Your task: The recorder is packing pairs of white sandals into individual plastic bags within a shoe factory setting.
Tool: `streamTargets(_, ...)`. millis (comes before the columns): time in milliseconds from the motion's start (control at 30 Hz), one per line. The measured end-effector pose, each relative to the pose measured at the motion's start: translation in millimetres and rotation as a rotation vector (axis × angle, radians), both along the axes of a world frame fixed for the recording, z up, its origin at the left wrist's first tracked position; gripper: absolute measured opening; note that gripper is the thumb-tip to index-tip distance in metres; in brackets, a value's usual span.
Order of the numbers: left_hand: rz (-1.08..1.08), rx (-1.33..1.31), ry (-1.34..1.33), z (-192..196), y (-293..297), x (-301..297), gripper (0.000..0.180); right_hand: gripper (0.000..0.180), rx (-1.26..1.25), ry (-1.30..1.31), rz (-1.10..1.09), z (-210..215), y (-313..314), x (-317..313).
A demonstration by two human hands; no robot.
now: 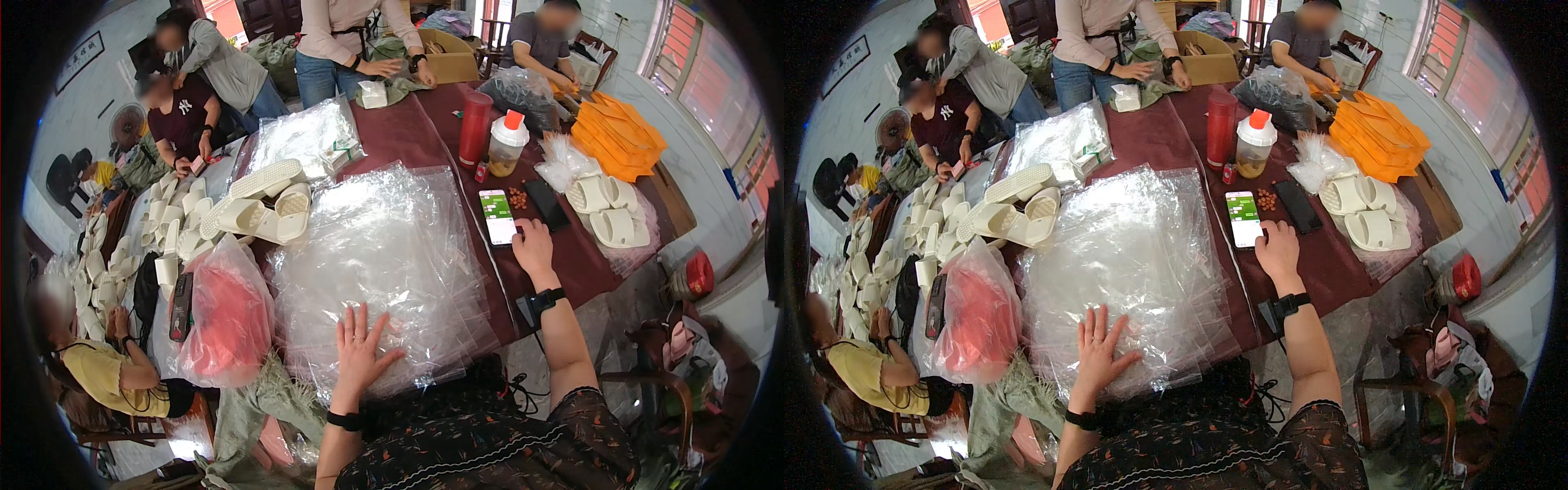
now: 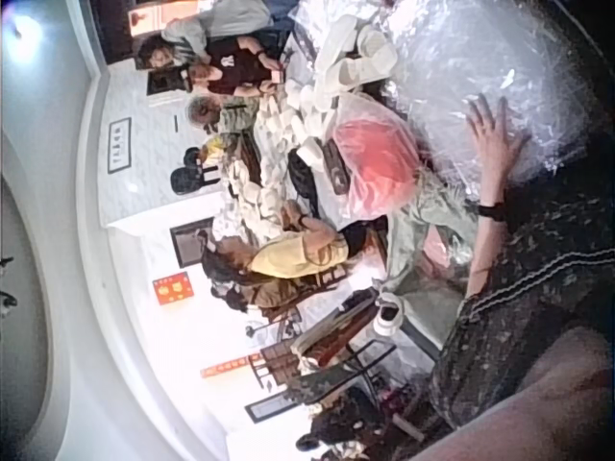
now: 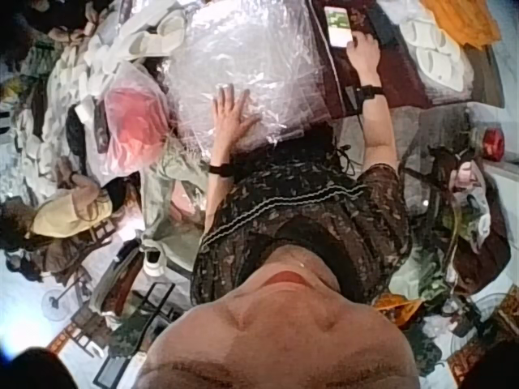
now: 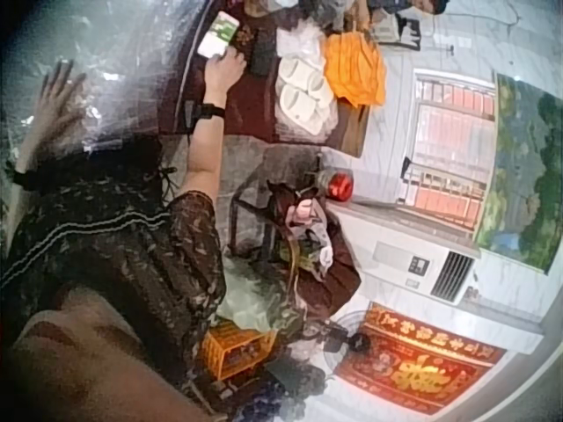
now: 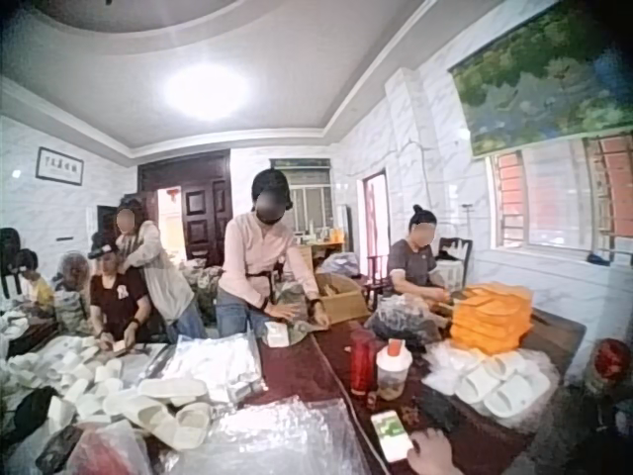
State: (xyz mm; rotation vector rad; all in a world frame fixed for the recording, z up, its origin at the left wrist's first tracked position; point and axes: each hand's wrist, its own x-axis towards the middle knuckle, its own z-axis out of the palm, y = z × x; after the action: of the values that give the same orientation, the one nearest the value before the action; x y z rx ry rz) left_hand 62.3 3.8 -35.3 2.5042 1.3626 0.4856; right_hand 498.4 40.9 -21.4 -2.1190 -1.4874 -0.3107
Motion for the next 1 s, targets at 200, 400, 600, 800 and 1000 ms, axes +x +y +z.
streamTargets(200, 0.001, -0.019, 0.004, 2.3, -0.4, 0.0, 0.082, 0.024, 0.058, 0.036, 0.035, 8.2, -0.3, -11.7)
streamTargets(400, 0.002, -0.035, 0.006, 4.3, 0.2, 0.6, 0.081, 0.023, 0.094, 0.018, 0.134, 3.1, 5.0, -21.2)
streamTargets(600, 0.002, -0.026, 0.002, 3.1, 0.5, 0.7, 0.082, 0.025, -0.011, -0.012, 0.157, -4.3, 10.3, -24.8)
streamTargets(800, 0.000, -0.027, 0.000, 2.8, -0.5, 0.2, 0.082, 0.027, -0.023, -0.002, 0.151, -3.1, 11.2, -26.3)
streamTargets(1000, -0.002, -0.037, -0.007, 5.5, -0.5, 1.0, 0.082, 0.026, -0.045, -0.019, 0.169, -5.4, 10.5, -21.6)
